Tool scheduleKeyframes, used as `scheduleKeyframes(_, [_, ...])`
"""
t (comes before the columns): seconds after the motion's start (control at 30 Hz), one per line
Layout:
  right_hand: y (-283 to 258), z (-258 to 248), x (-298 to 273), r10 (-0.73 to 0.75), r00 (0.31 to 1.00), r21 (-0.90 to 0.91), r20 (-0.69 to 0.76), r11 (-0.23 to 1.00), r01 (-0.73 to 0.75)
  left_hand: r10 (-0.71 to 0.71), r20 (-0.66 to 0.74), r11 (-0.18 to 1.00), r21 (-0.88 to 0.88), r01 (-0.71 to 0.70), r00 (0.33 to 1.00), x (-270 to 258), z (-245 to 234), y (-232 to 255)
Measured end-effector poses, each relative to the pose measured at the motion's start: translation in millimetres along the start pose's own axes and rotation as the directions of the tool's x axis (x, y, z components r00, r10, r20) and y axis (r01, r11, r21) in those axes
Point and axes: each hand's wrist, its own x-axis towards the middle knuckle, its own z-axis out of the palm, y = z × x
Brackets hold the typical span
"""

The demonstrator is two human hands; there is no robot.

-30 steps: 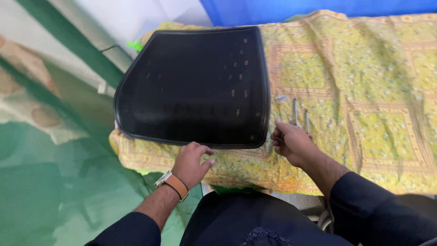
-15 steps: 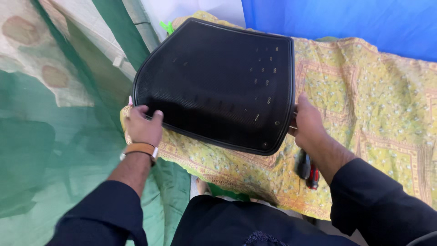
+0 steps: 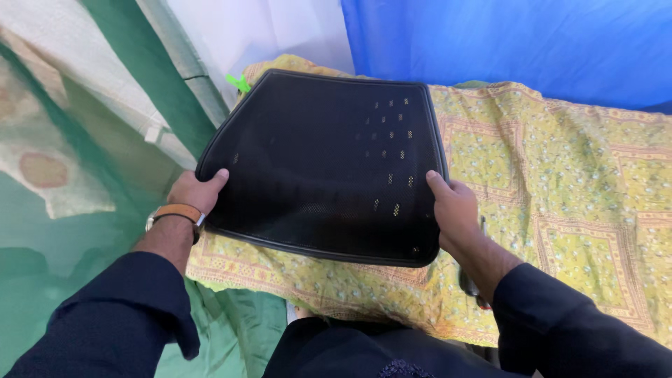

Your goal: The person uses a screwdriver to remove screws from the back of a black office chair, detaches the seat from the base, and places the seat on a nearby table.

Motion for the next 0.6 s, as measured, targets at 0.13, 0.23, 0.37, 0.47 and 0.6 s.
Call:
scheduleKeyframes(0.13, [-10.4,-2.0,-4.7,0.024,1.0,0.043,0.003,0.999,-0.024,0.026,-0.033,0.992,-0.126,-0.03,0.999,10.6,10.5,-3.3])
scheduleKeyframes(0.23, [-20.7,0.8,-1.1,0.027,0.999,0.025,-0.02,0.999,-0.027,0.134,-0.109,0.972,-0.178,-0.151,0.985,20.2,10.6,-0.3])
scheduleKeyframes(0.37, [-34.4,-1.1,8.4,0.013,0.999,0.06,0.031,0.998,-0.015,0.196,-0.143,0.951,-0.215,-0.224,0.97,24.7,14.8,4.5])
scheduleKeyframes(0.47, [-37.1,-7.2,8.6,0.0,0.999,0.072,0.044,0.997,-0.003,0.251,-0.168,0.94,-0.192,-0.281,0.953,23.2,15.8,6.8])
scheduleKeyframes(0.6, [-40.2,-10.8,6.9,0.014,0.999,0.141,0.046,0.99,-0.02,0.342,-0.229,0.894,-0.22,-0.391,0.911,26.1,10.3,11.8])
